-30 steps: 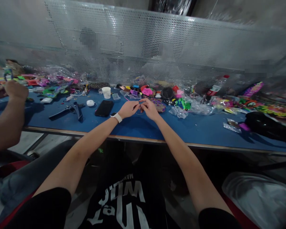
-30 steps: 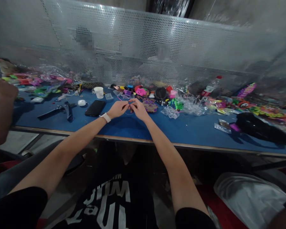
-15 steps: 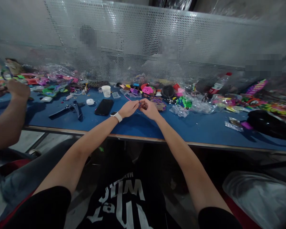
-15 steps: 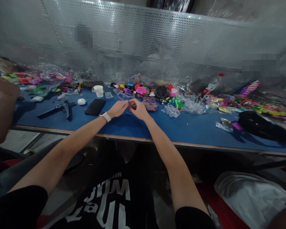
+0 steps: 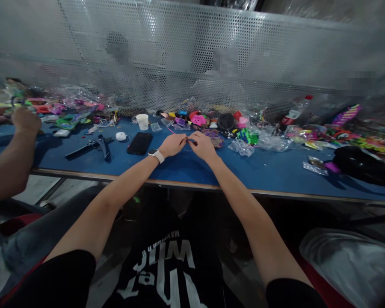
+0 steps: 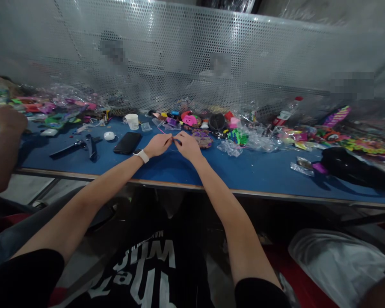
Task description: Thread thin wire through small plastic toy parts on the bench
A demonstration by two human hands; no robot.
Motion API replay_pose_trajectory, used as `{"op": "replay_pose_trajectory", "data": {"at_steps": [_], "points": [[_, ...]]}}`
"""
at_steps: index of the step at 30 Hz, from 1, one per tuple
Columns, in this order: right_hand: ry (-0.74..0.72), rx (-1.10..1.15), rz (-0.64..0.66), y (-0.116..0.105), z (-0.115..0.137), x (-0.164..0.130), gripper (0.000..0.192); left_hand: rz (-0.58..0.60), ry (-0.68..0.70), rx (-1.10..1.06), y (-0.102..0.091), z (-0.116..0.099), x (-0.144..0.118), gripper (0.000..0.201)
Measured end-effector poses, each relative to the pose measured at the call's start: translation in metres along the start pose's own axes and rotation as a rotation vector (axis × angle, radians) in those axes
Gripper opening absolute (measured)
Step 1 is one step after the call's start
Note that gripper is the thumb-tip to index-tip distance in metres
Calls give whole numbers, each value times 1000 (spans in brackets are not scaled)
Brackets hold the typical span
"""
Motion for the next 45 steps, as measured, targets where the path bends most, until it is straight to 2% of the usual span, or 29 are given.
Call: {"op": "replay_pose_trajectory", "data": {"at_steps": [5,9,15,19,23,28,33,36,41,45], "points": [[-2,-53,-13,1,-5,-1,18,32,-1,56,-1,-2,0,25],[-19,-135,60,0,-5,0,22,102,-12,115,-9,-10,-2,30],[-62,-434,235,-4,13,1,25,196,-75,174,-17,-21,-3,36],[-54,-533,252,-4,28,1,28,220,-137,182,-18,-27,-1,40],[-23,-549,267,-1,31,1,26,241,-178,188,-18,-32,-1,40],[-10,-506,288,2,21,-1,24,258,-166,181,-17,-32,-1,41],[12,-410,294,7,8,-5,33,281,-183,197,-17,-26,-1,43],[3,-315,255,10,0,-7,34,291,-170,171,-20,-24,0,41],[-25,-99,114,12,-9,-10,32,278,-165,115,-24,-23,0,38],[5,44,123,12,-11,-13,30,292,-167,130,-24,-20,-1,39]]}}
Point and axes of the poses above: each hand's wrist, its own x-axis towards the middle knuckle, its own y-axis out of the palm, z = x × y, the point moved 1 cm from there along x, towards the middle knuckle, and after that the axes turned 6 degrees about -z, right-handed, at the moved point
